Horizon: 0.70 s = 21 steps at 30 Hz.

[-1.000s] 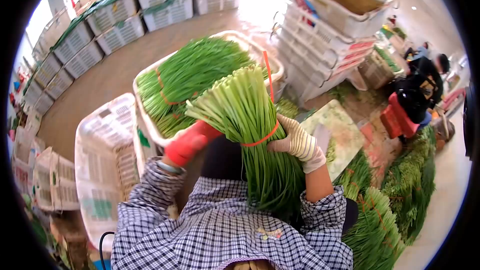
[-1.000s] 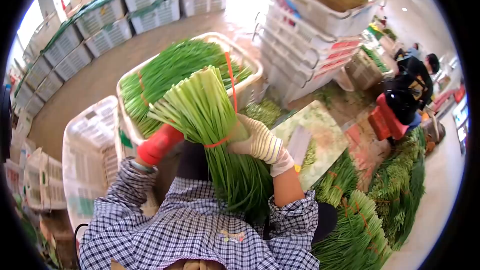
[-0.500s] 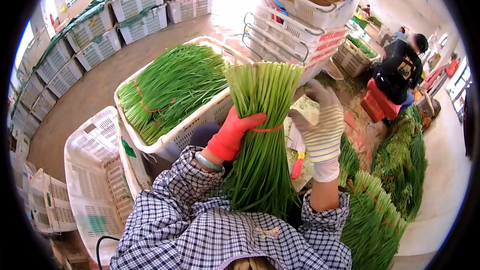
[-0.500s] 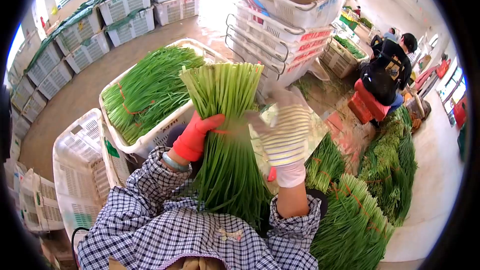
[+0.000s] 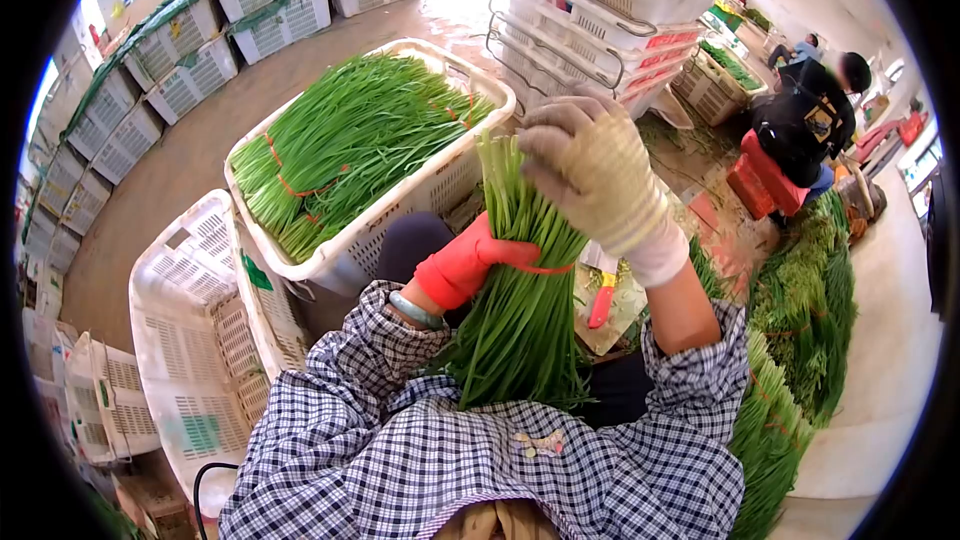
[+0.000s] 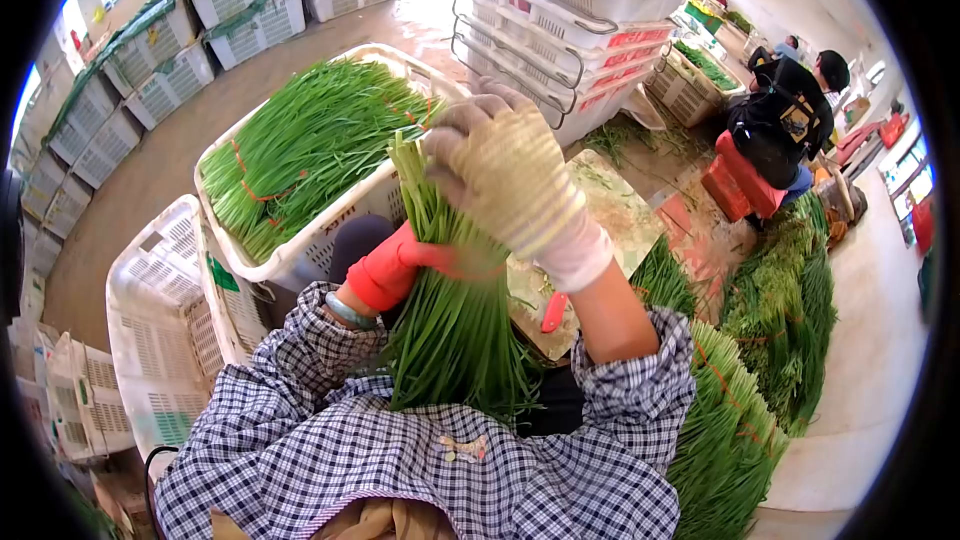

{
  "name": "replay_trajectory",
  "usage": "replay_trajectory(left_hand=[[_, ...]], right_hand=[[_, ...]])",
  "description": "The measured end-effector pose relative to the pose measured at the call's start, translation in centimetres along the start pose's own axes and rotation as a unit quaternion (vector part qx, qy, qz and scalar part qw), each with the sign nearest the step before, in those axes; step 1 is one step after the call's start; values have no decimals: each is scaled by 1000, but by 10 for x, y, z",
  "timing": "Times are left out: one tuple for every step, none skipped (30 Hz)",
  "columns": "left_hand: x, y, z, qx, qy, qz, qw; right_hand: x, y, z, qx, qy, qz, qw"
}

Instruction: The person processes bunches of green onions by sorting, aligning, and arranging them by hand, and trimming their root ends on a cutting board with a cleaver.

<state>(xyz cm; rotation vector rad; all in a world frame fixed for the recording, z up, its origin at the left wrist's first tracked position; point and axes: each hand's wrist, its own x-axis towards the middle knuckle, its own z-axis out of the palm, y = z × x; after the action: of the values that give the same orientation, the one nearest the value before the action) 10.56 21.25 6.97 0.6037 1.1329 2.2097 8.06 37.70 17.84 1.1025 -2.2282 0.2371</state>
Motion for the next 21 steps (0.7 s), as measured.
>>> replay_trajectory(left_hand=[[0, 0, 0, -37, 24, 13, 999], [1, 0, -4, -40, 28, 16, 999], [3, 0, -10, 7, 29, 19, 999], [2, -1, -15, 55, 31, 18, 998], [-2, -3, -20, 54, 32, 16, 998], [-4, -4, -26, 37, -38, 15, 998], [-3, -7, -32, 19, -109, 17, 994], [1, -25, -46, 18, -108, 20, 994], [4, -53, -66, -15, -67, 31, 997], [4, -68, -77, -47, -25, 42, 998], [2, -68, -76, -47, -22, 44, 998], [1, -67, -74, -50, -14, 43, 998], [1, -65, -72, -51, -7, 39, 998], [2, -56, -62, -64, 5, 31, 997], [0, -50, -58, -64, 4, 25, 998], [0, -45, -55, -36, 23, 5, 999], [1, -42, -54, -8, 41, -14, 999], [1, -43, -55, -9, 40, -16, 999], [2, -46, -57, -42, 55, -21, 997], [2, -47, -59, -76, 70, -25, 994], [2, -46, -61, -78, 72, -23, 994]], right_hand=[[-3, -6, 1, 2, -3, -3, 1000], [-6, -13, 3, -6, -35, -48, 998], [-8, -18, 6, -13, -67, -91, 993], [-13, -19, 14, -32, -111, -83, 990], [-16, -17, 22, -30, -112, -82, 990], [-17, -11, 29, -26, -113, -85, 990], [-16, -6, 32, -24, -114, -91, 989], [-14, -4, 33, -23, -99, -83, 991], [-12, -4, 33, -22, -101, -86, 991], [-9, -3, 33, 53, -79, 13, 995], [-6, -4, 32, 126, -55, 114, 984], [1, 2, 34, 143, 8, 118, 983], [6, 12, 35, 162, 44, 161, 973], [11, 23, 35, 180, 80, 206, 958], [24, 33, 27, 167, 103, 280, 940], [37, 49, 18, 161, 123, 352, 914], [48, 73, 11, 164, 175, 395, 887], [56, 85, -11, 136, 136, 435, 880], [51, 101, -14, 136, 135, 436, 880], [51, 108, -19, -66, 145, 338, 928], [52, 112, -18, -264, 149, 220, 927]])
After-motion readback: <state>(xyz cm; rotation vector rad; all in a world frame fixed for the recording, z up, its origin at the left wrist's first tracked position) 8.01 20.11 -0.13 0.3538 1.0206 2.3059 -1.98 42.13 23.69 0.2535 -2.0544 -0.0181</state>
